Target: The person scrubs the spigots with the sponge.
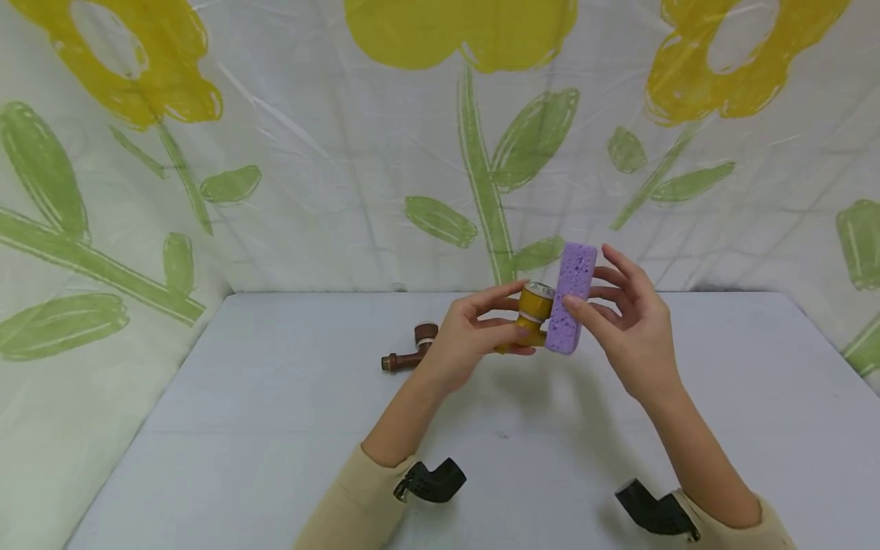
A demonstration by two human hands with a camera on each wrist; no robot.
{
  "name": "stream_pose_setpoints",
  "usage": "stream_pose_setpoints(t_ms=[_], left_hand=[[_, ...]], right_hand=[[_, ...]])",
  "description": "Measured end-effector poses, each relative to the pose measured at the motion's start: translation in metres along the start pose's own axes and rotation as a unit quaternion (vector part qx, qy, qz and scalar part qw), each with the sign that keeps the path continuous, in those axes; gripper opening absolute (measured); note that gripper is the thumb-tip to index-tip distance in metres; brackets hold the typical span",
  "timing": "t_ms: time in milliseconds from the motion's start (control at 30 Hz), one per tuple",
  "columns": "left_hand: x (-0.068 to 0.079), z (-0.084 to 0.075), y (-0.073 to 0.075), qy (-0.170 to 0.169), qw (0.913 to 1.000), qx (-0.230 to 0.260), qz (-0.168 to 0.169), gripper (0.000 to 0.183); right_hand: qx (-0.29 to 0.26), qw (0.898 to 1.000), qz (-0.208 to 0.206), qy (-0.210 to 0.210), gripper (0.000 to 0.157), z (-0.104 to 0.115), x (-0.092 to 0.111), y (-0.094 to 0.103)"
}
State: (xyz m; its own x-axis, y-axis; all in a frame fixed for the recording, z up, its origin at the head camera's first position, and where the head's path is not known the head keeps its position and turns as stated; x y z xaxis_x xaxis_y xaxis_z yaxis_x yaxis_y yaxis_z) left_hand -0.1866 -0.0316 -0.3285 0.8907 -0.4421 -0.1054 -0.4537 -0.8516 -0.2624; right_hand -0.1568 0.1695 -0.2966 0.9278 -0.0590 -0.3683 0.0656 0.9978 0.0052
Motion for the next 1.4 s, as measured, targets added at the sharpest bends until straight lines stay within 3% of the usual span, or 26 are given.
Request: stream_pose_setpoints(t_ms=[367, 767, 1200, 1400], left_hand=[[0.0013, 0.0, -0.0023, 0.007, 0.9999, 0.012, 0.006, 0.058], [-0.0005, 0.0002, 0.0002, -0.002, 0.9999, 0.004, -0.01, 0.049], [-0.0001, 0.0032, 0.0013, -0.007, 0.9993, 0.008, -0.037, 0.044], [-0.0005, 0.0005, 0.0004, -0.01, 0.9997, 0.006, -0.021, 0.042]], right_hand=[[-0.052, 0.998, -0.001, -0.027, 0.077, -0.0029, -0.003, 0.0035], [-0.085, 0.996, 0.026, -0.012, 0.072, -0.0049, -0.0024, 0.0043], [-0.129, 0.991, 0.018, 0.027, 0.066, -0.0068, -0.0029, 0.0001], [-0.133, 0.99, -0.002, 0.042, 0.063, -0.0086, -0.0042, 0.0042]])
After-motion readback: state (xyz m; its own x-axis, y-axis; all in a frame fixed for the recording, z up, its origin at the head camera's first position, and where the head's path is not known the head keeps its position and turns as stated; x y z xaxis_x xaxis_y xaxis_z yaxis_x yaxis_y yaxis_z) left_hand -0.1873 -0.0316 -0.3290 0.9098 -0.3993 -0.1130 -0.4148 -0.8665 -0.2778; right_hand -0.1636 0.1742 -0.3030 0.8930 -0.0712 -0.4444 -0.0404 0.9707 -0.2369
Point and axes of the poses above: each hand's wrist, its own x-axis away from the middle knuckle, its own y-axis out of the back of the hand, z = x × y, the point moved 3 cm from there along -x, towards the middle knuckle
